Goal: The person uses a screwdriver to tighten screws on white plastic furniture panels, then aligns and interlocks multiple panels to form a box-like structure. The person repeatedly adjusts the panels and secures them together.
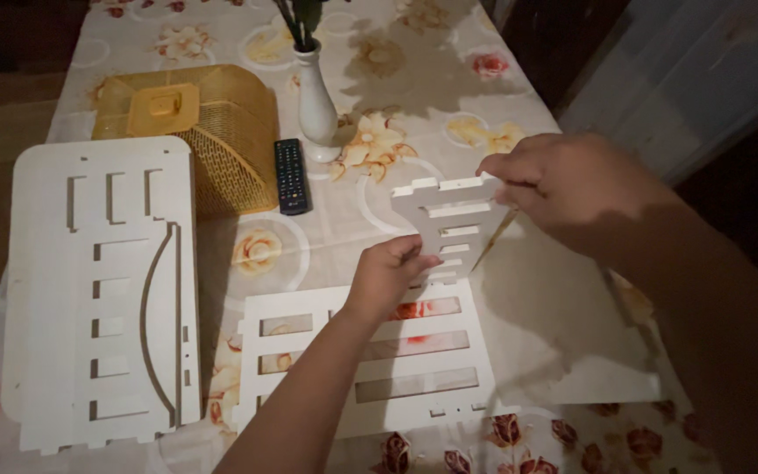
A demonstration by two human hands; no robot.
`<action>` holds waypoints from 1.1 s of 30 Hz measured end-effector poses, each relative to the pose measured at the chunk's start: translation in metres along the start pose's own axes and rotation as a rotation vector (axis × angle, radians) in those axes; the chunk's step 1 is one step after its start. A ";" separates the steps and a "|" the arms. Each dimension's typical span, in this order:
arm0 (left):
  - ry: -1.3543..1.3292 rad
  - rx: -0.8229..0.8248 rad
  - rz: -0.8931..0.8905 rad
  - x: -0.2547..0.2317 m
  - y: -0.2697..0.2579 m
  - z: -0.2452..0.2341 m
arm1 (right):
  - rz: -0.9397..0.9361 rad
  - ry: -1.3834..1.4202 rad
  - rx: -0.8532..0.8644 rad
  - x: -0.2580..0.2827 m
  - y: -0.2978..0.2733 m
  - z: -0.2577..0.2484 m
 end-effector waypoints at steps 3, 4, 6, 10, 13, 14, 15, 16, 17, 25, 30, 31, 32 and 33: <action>0.110 -0.010 -0.067 -0.006 0.000 0.002 | -0.042 -0.025 -0.027 -0.003 -0.001 -0.002; 0.131 -0.012 -0.088 -0.008 -0.001 0.002 | -0.014 -0.039 0.010 -0.003 0.000 -0.002; 0.175 -0.014 -0.133 -0.010 -0.003 0.001 | -0.022 -0.098 0.034 -0.004 -0.001 -0.002; 0.305 -0.040 -0.073 -0.013 -0.004 0.002 | -0.159 -0.120 -0.026 -0.006 -0.003 -0.004; 0.403 -0.040 -0.025 -0.014 -0.007 0.004 | -0.101 -0.128 0.042 -0.011 -0.003 -0.001; 0.362 -0.034 0.004 -0.014 -0.009 0.007 | -0.055 -0.148 0.085 -0.013 -0.003 0.000; 0.322 -0.028 0.033 -0.015 -0.009 0.008 | -0.083 -0.153 0.057 -0.012 -0.002 0.000; 0.322 -0.032 0.001 -0.014 -0.009 0.009 | -0.108 -0.158 0.030 -0.013 -0.003 0.001; 0.323 -0.036 -0.030 -0.013 -0.007 0.010 | -0.134 -0.163 0.004 -0.014 -0.004 0.001; 0.411 -0.018 -0.040 -0.012 0.000 0.009 | -0.084 -0.339 -0.050 -0.019 0.004 -0.001; 0.382 -0.040 -0.025 -0.006 0.003 0.008 | 0.045 -0.282 0.089 -0.012 0.014 -0.007; 0.394 -0.034 -0.002 -0.004 0.005 0.007 | 0.081 -0.277 0.124 -0.013 0.013 -0.007; 0.405 -0.027 0.017 -0.001 0.006 0.007 | 0.116 -0.272 0.165 -0.015 0.013 -0.004; 0.416 -0.021 0.035 0.002 0.006 0.007 | 0.123 -0.250 0.170 -0.016 0.013 -0.002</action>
Point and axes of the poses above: each hand's wrist, its own y-axis towards the middle knuckle, its own z-axis out of the palm, x = y × z, the point moved 3 cm from there along y, towards the middle knuckle, and after that the axes turned 3 degrees about x, right-handed, at the moved point
